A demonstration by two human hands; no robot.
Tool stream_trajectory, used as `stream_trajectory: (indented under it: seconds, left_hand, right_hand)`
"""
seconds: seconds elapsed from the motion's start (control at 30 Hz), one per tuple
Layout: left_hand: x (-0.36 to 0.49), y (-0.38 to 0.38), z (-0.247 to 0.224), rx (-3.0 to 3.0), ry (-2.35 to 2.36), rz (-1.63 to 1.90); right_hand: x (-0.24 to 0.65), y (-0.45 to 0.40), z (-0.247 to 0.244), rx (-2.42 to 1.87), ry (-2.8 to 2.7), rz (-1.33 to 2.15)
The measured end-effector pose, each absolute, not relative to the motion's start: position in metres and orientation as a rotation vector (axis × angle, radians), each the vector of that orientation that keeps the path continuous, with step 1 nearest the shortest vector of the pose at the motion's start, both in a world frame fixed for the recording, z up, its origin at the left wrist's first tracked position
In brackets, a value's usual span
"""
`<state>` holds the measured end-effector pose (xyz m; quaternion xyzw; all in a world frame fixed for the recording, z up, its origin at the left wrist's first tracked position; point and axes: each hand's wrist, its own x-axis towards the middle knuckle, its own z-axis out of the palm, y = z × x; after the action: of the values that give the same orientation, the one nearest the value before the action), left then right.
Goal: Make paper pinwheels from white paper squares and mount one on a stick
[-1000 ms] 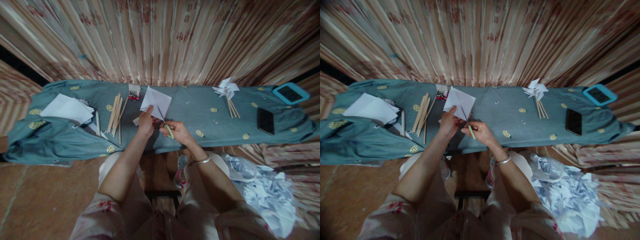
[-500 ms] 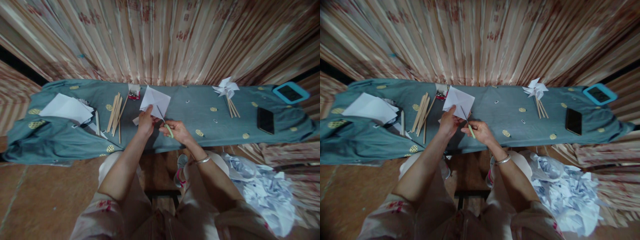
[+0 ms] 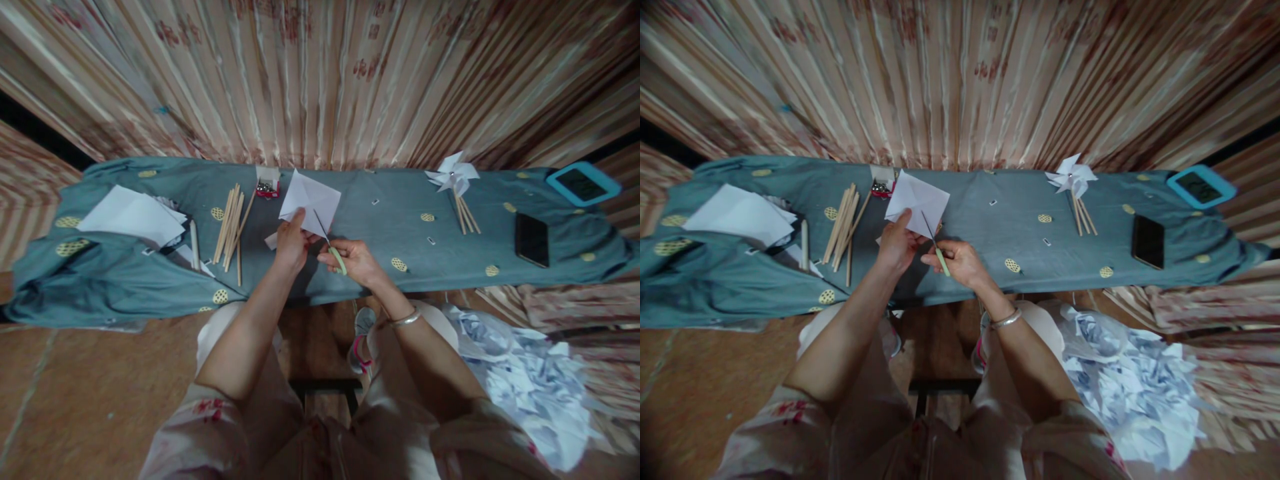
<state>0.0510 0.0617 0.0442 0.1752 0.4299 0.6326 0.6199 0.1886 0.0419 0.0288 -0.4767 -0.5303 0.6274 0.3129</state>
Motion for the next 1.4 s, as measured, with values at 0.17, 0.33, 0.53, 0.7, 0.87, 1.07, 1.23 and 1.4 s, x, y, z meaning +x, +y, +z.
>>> stream_trajectory:
  seconds: [0.17,0.33,0.53,0.7,0.87,1.07,1.23,1.4]
  left_hand:
    - [0.051,0.062,0.043,0.386,0.998,1.458]
    - [0.049,0.063,0.043,0.37,1.001,1.477]
    - [0.042,0.065,0.044,0.385,1.018,1.472]
    - [0.035,0.067,0.044,0.399,1.006,1.503]
    - [0.03,0.069,0.042,0.378,0.995,1.556]
    - [0.022,0.073,0.037,0.363,0.985,1.619]
    - [0.023,0.071,0.035,0.404,1.006,1.604]
    - [0.032,0.066,0.034,0.487,1.003,1.511]
  right_hand:
    - [0.19,0.041,0.029,-1.246,-1.387,1.706]
    - [0.191,0.039,0.028,-1.234,-1.376,1.749]
    - [0.192,0.036,0.028,-1.225,-1.422,1.747]
    - [0.195,0.034,0.032,-1.22,-1.543,1.718]
    - [0.197,0.035,0.035,-1.213,-1.593,1.737]
    - [0.2,0.035,0.037,-1.231,-1.613,1.77]
    - [0.204,0.041,0.036,-1.284,-1.512,1.633]
    - [0.207,0.055,0.04,-1.297,-1.225,1.336]
